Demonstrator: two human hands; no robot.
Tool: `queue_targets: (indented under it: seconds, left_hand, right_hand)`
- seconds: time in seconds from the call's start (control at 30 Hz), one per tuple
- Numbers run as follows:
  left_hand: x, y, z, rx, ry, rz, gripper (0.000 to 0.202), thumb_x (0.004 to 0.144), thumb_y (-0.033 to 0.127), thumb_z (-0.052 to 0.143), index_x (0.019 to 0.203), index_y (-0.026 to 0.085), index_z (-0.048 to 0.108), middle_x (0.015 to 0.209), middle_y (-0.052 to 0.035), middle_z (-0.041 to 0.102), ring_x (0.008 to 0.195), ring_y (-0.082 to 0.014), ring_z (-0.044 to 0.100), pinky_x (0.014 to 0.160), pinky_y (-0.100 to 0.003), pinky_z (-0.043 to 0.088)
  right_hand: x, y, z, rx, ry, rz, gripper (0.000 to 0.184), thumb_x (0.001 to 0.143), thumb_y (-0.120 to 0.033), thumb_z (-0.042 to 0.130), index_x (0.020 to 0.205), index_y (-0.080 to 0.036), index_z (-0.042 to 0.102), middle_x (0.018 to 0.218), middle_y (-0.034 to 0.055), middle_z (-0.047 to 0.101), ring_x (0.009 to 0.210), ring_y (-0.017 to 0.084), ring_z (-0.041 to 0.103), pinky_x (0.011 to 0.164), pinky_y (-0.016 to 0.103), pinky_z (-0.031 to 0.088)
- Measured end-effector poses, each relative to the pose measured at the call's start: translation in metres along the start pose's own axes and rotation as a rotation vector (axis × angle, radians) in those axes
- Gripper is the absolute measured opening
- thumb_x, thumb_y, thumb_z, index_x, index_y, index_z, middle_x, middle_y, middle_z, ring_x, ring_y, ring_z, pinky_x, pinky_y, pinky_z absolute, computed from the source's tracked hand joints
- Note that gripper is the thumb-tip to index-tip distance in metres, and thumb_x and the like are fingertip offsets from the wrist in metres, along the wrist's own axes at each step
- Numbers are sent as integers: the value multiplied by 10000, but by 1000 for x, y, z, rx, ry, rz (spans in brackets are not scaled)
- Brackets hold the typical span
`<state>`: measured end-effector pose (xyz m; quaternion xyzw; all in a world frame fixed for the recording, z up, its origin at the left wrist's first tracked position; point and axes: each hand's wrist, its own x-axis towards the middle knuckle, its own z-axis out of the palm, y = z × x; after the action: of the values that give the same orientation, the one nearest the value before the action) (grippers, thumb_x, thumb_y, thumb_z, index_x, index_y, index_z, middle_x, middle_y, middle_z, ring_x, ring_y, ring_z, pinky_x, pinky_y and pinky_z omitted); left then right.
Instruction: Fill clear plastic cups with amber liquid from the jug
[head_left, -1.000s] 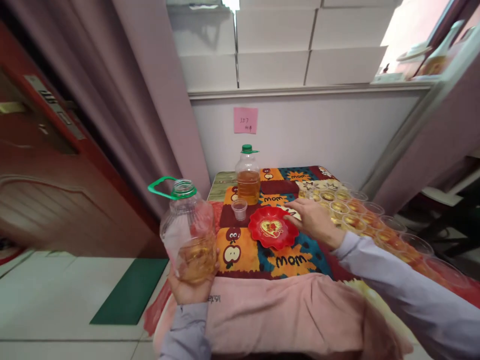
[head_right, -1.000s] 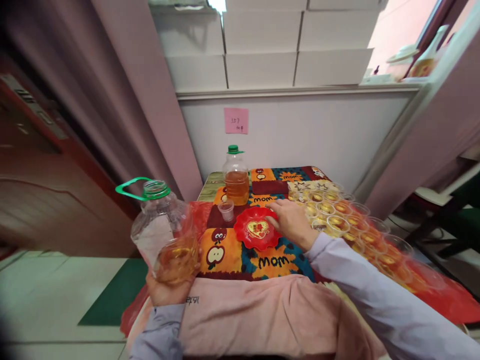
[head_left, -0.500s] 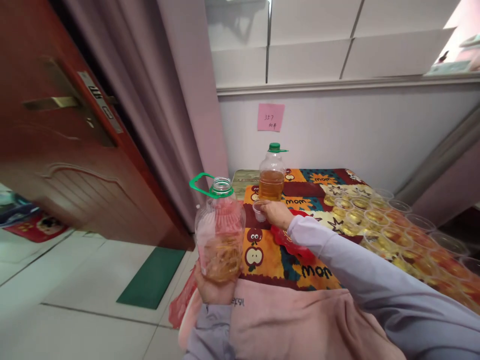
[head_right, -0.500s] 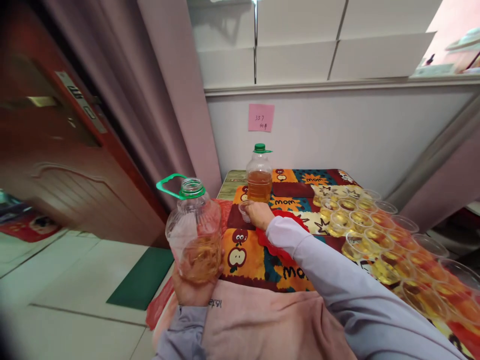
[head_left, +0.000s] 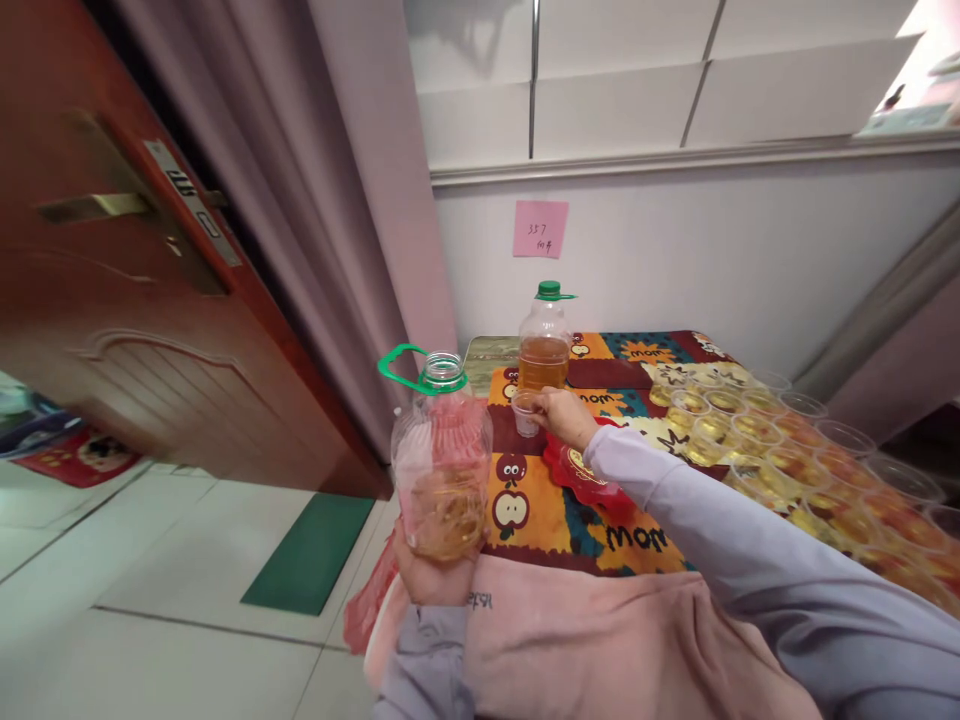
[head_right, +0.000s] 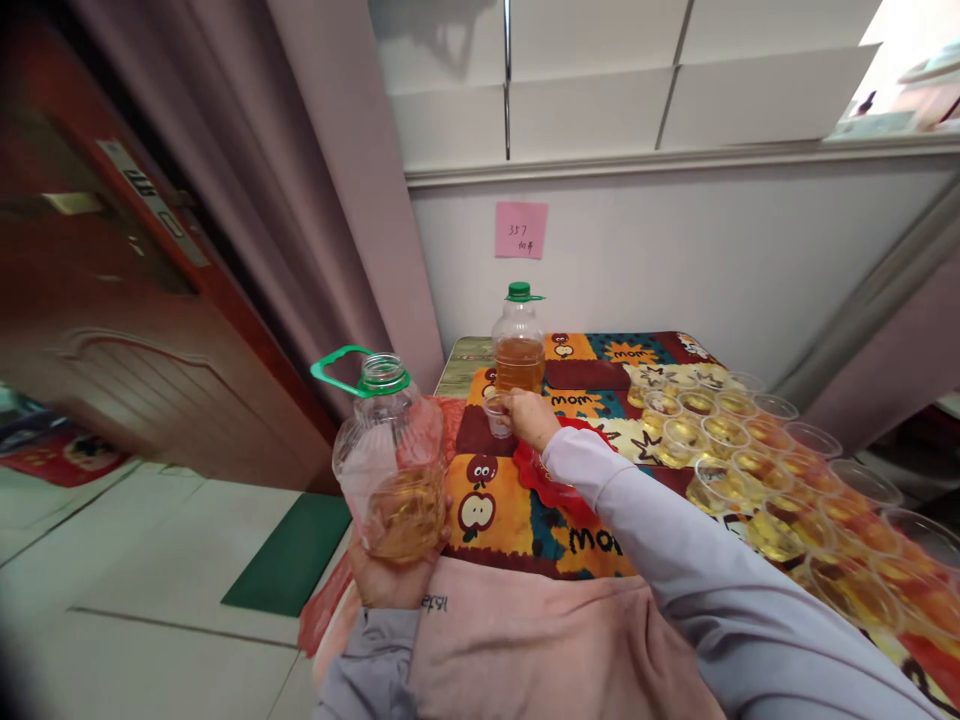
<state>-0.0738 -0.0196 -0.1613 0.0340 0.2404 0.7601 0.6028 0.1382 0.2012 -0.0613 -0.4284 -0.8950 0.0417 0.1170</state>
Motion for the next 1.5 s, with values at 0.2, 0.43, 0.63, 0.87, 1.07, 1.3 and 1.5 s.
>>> queue_targets:
  seconds: [0.2,0.43,0.63,0.87,1.07,1.3,1.5]
  left_hand:
    - [3,-2,-4,1,14,31,645,886,657,607,1361,239,733,1322,-194,766,1026,-432,778,655,-513,659]
    - [2,-5,-5,-1,21,56,645,875,678,606,1335,249,751,1273,-185,781,991,-420,787,647,-475,646]
    - [-1,0,0,-13,21,12,600,887,610,633,1360,255,734,1293,-180,775,1076,-437,772,707,-519,659]
    - [0,-4,3,4,57,71,660,824,672,658,1315,242,756,1267,-186,781,1002,-464,776,628,-516,646]
    - [-3,-1,7,0,21,38,578,855,653,634,1251,258,779,1313,-181,769,1048,-471,769,670,-552,654]
    - [4,5,-2,1,-53,-22,644,815,671,628,1297,262,748,1351,-191,752,1172,-553,721,702,-600,650]
    - [12,5,-4,-14,-55,-15,686,783,686,648,1328,275,716,1422,-203,706,1220,-542,700,708,-588,646]
  right_hand:
    - [8,0,-8,-12,6,42,232,1020,-188,587,1076,-129,804,1110,148,780,1027,233,746,901,282,512]
    - [12,2,-8,-8,-23,21,231,1025,-147,575,1100,-148,794,1151,134,781,1057,222,743,914,271,509]
    - [16,4,-9,-13,-22,45,165,1037,-247,655,1039,-169,801,1133,135,791,1028,240,757,882,289,525]
    - [11,10,-10,4,31,53,153,905,-299,854,921,-171,771,1011,118,784,898,232,745,764,283,498]
    - [10,10,-24,79,198,-14,172,979,-323,762,908,-168,738,980,114,750,897,230,709,827,307,513]
    - [-50,45,-64,216,619,-138,113,1029,-237,623,1023,-230,736,1036,82,739,956,240,697,876,341,525]
    - [-85,59,-34,250,407,39,106,959,-148,667,881,-213,699,920,62,715,826,208,673,778,301,501]
